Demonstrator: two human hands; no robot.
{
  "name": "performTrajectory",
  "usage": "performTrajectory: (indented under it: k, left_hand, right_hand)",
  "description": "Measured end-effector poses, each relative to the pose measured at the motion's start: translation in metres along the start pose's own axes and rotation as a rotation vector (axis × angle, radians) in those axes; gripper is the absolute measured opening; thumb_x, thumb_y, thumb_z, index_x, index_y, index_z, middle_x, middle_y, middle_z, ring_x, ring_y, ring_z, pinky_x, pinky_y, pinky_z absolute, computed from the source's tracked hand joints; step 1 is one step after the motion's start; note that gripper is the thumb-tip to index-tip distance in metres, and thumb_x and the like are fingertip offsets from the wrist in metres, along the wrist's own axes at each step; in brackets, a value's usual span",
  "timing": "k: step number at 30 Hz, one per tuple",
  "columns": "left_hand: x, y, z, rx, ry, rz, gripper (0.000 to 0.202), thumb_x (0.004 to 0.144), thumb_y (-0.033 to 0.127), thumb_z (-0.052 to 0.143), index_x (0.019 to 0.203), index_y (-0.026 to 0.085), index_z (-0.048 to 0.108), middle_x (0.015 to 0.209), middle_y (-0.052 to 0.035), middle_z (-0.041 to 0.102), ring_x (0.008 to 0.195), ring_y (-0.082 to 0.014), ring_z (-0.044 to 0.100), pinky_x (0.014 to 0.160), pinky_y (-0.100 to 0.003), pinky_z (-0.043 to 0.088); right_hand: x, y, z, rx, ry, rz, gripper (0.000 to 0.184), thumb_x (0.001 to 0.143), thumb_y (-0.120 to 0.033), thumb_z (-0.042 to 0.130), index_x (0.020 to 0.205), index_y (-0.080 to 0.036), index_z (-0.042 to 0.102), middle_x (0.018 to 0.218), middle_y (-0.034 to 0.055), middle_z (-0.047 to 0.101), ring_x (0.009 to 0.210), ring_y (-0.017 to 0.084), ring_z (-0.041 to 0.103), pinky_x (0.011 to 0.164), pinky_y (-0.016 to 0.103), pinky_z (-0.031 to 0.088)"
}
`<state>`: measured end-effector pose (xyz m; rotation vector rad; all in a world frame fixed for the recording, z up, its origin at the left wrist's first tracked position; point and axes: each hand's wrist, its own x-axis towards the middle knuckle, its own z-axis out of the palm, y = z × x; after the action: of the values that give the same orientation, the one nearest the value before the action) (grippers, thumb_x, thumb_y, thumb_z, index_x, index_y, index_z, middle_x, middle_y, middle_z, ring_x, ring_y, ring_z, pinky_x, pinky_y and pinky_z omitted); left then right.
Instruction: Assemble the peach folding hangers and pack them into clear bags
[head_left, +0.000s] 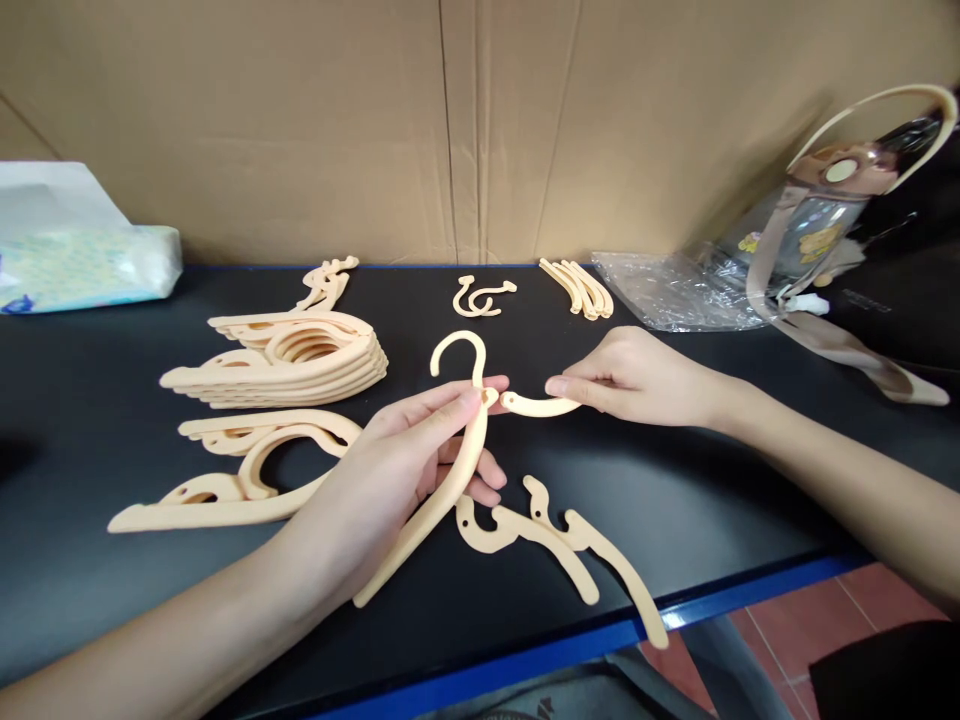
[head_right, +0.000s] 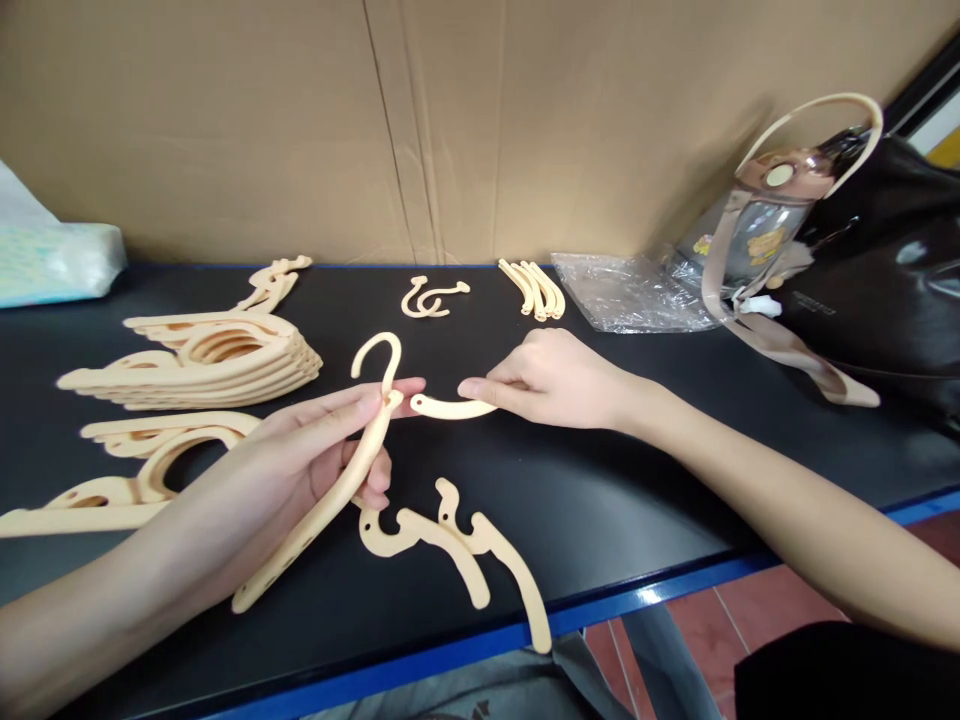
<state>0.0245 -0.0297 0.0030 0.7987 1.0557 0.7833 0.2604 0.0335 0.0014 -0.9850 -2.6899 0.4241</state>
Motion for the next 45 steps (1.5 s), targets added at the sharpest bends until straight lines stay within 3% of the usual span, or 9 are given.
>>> performTrajectory:
  k: [7, 15, 24, 34, 38, 45]
  left_hand:
    - [0.001, -0.001, -0.002, -0.012, -0.123, -0.072, 0.027, 0.095, 0.034, 0.059, 0.112, 0.02, 0.074, 0.049, -0.0026, 0.066, 0.045, -0.0086, 0.061, 0.048, -0.011, 0.049]
    - [0.002, -0.001, -0.005, -0.045, -0.258, -0.071, 0.021, 0.095, 0.027, 0.06, 0.103, 0.019, 0.077, 0.066, -0.0054, 0.074, 0.054, -0.0112, 0.068, 0.056, -0.017, 0.059]
    - [0.001, -0.001, -0.007, -0.096, -0.291, -0.081, 0.02, 0.095, 0.024, 0.061, 0.107, 0.021, 0.077, 0.069, -0.0042, 0.075, 0.057, -0.0107, 0.068, 0.056, -0.016, 0.06]
    - [-0.003, -0.002, -0.005, 0.036, -0.215, -0.039, 0.024, 0.091, 0.031, 0.067, 0.113, 0.026, 0.074, 0.072, -0.0043, 0.075, 0.063, -0.015, 0.071, 0.057, -0.022, 0.061]
    - [-0.003, -0.002, -0.002, 0.064, -0.168, 0.011, 0.024, 0.089, 0.024, 0.069, 0.112, 0.024, 0.074, 0.071, -0.0036, 0.076, 0.061, -0.0141, 0.07, 0.056, -0.021, 0.061]
    - [-0.002, -0.003, -0.002, 0.14, -0.116, 0.035, 0.026, 0.088, 0.026, 0.07, 0.114, 0.021, 0.074, 0.07, -0.0037, 0.076, 0.057, -0.0121, 0.07, 0.054, -0.016, 0.057]
  right_hand:
    - [-0.002, -0.002, 0.002, -0.036, 0.074, -0.059, 0.055, 0.101, -0.041, 0.041, 0.054, -0.018, 0.028, 0.048, -0.006, 0.021, 0.043, 0.006, 0.02, 0.047, 0.028, 0.018]
    - [-0.002, -0.003, 0.002, -0.046, 0.117, -0.061, 0.057, 0.101, -0.04, 0.043, 0.052, -0.018, 0.025, 0.048, -0.0057, 0.019, 0.043, 0.006, 0.018, 0.048, 0.03, 0.018]
    - [-0.003, -0.005, 0.0, -0.037, 0.122, -0.015, 0.058, 0.1, -0.044, 0.039, 0.049, -0.019, 0.027, 0.047, -0.0049, 0.023, 0.043, 0.008, 0.022, 0.049, 0.031, 0.019]
    - [-0.003, -0.01, 0.0, 0.034, 0.075, 0.016, 0.06, 0.099, -0.045, 0.042, 0.048, -0.018, 0.026, 0.05, -0.0052, 0.018, 0.045, 0.007, 0.017, 0.048, 0.032, 0.017]
    - [-0.002, -0.015, -0.001, 0.017, 0.041, 0.103, 0.064, 0.098, -0.049, 0.042, 0.045, -0.018, 0.026, 0.052, -0.0054, 0.015, 0.047, 0.007, 0.014, 0.048, 0.031, 0.014]
    - [-0.002, -0.02, 0.002, -0.016, 0.004, 0.25, 0.066, 0.095, -0.055, 0.04, 0.043, -0.019, 0.021, 0.052, -0.0051, 0.013, 0.048, 0.008, 0.012, 0.047, 0.029, 0.014]
